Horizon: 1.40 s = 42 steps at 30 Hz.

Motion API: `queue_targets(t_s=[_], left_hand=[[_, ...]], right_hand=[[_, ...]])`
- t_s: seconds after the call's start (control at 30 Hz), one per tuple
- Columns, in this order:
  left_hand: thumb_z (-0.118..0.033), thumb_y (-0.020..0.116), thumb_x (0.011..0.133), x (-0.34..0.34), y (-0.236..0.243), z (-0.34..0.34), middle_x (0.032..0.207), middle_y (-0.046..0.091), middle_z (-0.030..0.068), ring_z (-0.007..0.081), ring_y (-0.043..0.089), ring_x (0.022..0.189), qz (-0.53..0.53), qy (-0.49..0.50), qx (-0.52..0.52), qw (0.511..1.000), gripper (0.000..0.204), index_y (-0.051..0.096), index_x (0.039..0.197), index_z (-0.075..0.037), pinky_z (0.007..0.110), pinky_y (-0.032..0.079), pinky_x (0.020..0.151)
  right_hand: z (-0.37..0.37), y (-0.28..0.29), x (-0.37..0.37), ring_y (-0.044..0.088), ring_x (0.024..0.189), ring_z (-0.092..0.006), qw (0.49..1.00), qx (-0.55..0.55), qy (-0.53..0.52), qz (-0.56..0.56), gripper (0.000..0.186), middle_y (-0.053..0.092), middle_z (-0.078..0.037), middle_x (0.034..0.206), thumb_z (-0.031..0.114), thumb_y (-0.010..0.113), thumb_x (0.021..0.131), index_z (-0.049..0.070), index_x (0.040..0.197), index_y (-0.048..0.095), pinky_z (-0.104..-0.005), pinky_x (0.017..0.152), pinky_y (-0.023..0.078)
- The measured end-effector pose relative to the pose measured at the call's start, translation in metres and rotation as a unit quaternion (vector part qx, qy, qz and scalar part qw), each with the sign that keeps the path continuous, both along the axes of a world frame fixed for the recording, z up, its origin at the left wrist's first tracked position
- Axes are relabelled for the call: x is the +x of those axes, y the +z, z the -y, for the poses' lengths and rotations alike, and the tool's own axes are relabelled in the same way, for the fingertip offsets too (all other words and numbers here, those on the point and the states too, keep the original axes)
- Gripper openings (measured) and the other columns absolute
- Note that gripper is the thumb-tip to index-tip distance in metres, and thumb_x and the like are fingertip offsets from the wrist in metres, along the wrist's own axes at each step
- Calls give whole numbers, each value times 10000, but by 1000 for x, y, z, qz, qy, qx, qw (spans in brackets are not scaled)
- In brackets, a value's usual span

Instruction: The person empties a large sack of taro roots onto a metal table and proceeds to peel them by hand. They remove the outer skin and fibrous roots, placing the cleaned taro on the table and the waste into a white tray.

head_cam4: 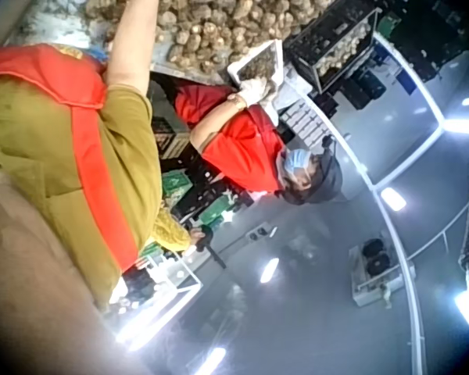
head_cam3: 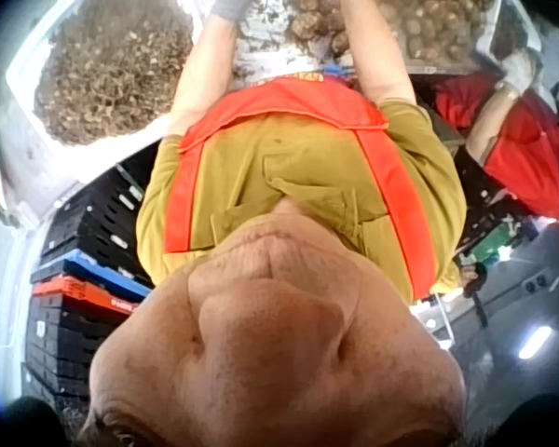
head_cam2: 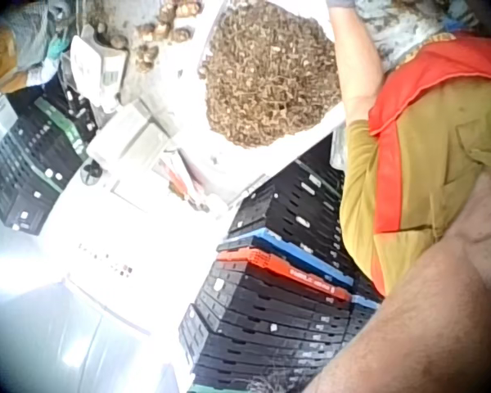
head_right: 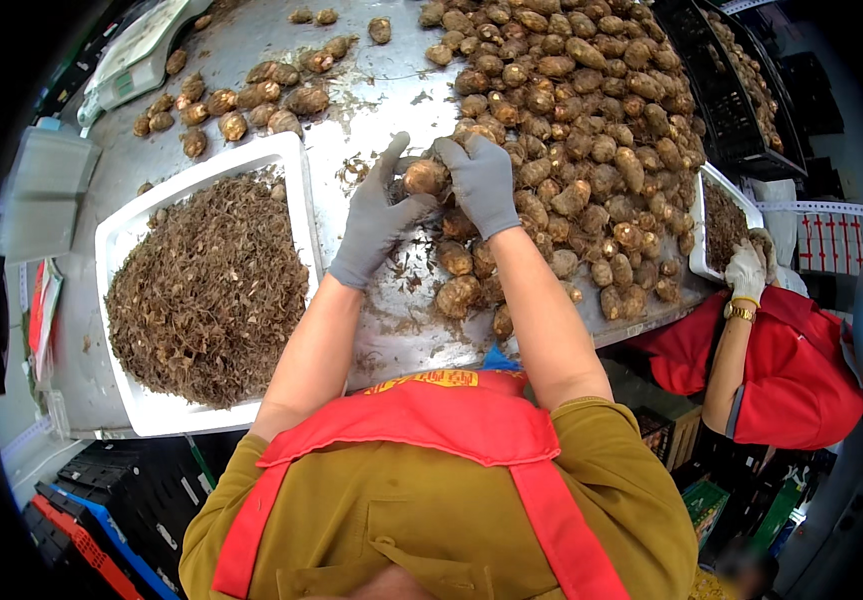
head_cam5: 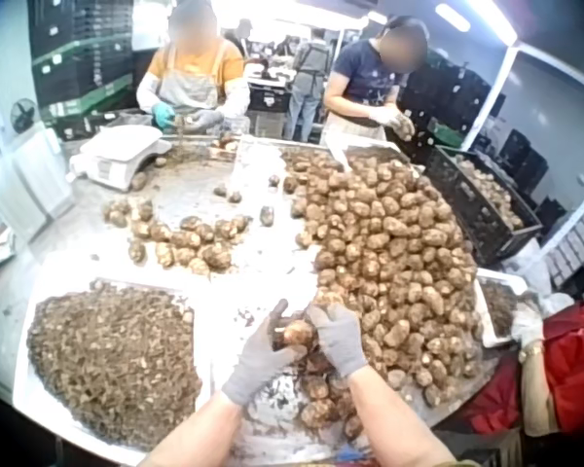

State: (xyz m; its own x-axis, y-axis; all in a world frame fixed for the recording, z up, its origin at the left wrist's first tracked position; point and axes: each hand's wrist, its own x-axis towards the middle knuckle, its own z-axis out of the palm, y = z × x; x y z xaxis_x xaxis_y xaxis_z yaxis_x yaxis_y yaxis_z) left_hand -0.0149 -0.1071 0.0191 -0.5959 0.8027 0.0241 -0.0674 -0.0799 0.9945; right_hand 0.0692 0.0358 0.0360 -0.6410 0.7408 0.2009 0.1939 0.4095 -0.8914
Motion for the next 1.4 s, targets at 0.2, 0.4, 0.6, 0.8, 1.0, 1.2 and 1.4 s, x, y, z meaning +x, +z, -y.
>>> queue_targets(t_s=[0.2,0.4,0.6,0.8,1.0,1.2,1.4], left_hand=[[-26,662,839,1,-6,-1,1331,533,157,208,553,1189,242,-12,140,960,724,333,1481,30,315,459,1016],[19,631,836,-4,-12,-1,1310,539,160,215,580,1154,293,-36,179,939,708,330,1477,14,320,493,989],[-6,670,783,-2,-1,3,1360,500,150,187,535,1184,190,-38,79,978,769,344,1479,33,296,451,1005],[-34,696,737,-2,2,2,1441,478,161,206,471,1305,158,-27,84,984,851,325,1501,21,313,395,1084],[-60,721,713,0,-11,0,1451,481,175,224,501,1299,15,-15,17,1000,896,326,1516,-38,318,397,1087],[-44,722,721,1,3,3,1358,541,127,172,566,1151,15,-52,15,998,821,398,1475,-8,290,462,996],[-188,800,741,-2,0,5,1194,648,131,179,614,1069,89,-31,-8,996,664,559,1319,32,303,493,937]], right_hand=[[2,10,6,564,549,-114,930,-338,-10,-146,288,593,-27,695,303,664,933,17,898,654,-248,474,445],[-14,3,26,618,633,-140,910,-373,42,-175,440,644,-70,780,455,632,939,27,1042,650,-248,529,487],[26,18,16,636,724,-156,998,-46,20,38,330,702,-103,822,298,683,889,-9,1009,710,-298,680,495],[-14,-3,17,658,806,-203,994,-87,-35,54,303,716,-140,898,262,668,889,4,1043,709,-327,730,500],[9,23,12,657,779,-261,988,25,91,125,373,697,-160,853,376,674,860,23,967,721,-355,727,504],[-18,10,11,682,857,-268,976,100,44,187,293,712,-153,903,311,661,872,38,958,728,-352,760,516],[11,50,30,642,905,-105,967,-210,135,58,263,723,-27,980,167,678,891,31,1112,723,-267,821,517]])
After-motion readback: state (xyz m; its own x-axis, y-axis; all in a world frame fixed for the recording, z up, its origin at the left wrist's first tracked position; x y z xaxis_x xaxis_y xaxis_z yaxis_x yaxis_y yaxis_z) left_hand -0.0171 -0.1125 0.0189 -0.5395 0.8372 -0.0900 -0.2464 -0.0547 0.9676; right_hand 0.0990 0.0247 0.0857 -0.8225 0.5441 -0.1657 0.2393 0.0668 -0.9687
